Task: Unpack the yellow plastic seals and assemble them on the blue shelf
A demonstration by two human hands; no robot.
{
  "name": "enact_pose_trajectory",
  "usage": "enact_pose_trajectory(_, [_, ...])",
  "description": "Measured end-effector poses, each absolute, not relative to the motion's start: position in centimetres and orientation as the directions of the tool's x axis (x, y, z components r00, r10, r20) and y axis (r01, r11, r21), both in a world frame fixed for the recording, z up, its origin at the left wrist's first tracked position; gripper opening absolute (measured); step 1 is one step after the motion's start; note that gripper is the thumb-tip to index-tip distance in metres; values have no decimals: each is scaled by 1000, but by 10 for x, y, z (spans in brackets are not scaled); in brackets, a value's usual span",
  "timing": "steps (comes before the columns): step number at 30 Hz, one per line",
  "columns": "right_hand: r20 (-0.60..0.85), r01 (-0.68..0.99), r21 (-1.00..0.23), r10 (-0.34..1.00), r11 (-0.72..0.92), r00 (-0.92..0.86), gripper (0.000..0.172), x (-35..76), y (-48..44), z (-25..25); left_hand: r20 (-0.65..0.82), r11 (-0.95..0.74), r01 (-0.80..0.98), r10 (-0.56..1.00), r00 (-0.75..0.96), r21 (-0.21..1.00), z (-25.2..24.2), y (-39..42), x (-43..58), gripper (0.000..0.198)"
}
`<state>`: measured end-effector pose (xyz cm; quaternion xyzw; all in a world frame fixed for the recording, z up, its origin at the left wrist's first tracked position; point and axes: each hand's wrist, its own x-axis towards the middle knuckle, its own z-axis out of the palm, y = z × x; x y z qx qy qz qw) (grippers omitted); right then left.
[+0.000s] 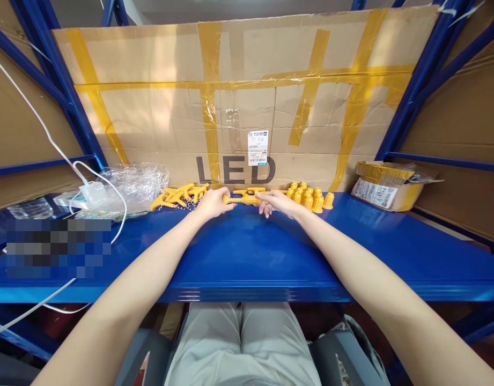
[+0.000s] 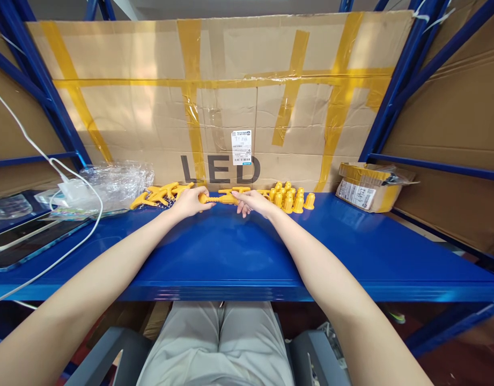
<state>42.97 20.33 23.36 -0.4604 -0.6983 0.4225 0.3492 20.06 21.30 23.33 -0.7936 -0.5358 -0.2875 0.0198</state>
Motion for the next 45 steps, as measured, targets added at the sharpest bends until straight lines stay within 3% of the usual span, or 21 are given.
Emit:
enact_pose_trajectory(6, [136,302,-920,925,250,-354,35,433,202,234,460,-432,848,847,266,306,233,214,200,29])
enact_pose_trajectory(9, [192,272,-913,908,304,-371,44,435,203,234,463,-423,856,848,257,298,233,215,199,30])
enact_pose_trajectory(16, [238,298,-885,897,359,-374,35,435,198,240,480,-418,862,841,248,287,237,210,203,32])
enact_pose_trajectory(24, [143,211,-948,910,240,-390,44,433,201,235,491,-421,873,831,262,245,239,207,204,33])
enact_pose_trajectory(38, [43,197,-973,937,117,-347,39,429,201,234,469,-421,879,837,281,225,235,209,203,33])
enact_pose_trajectory(45, [-3,109,-993,934,38,-356,32,426,202,234,505,-392,904,823,261,171,236,210,202,38])
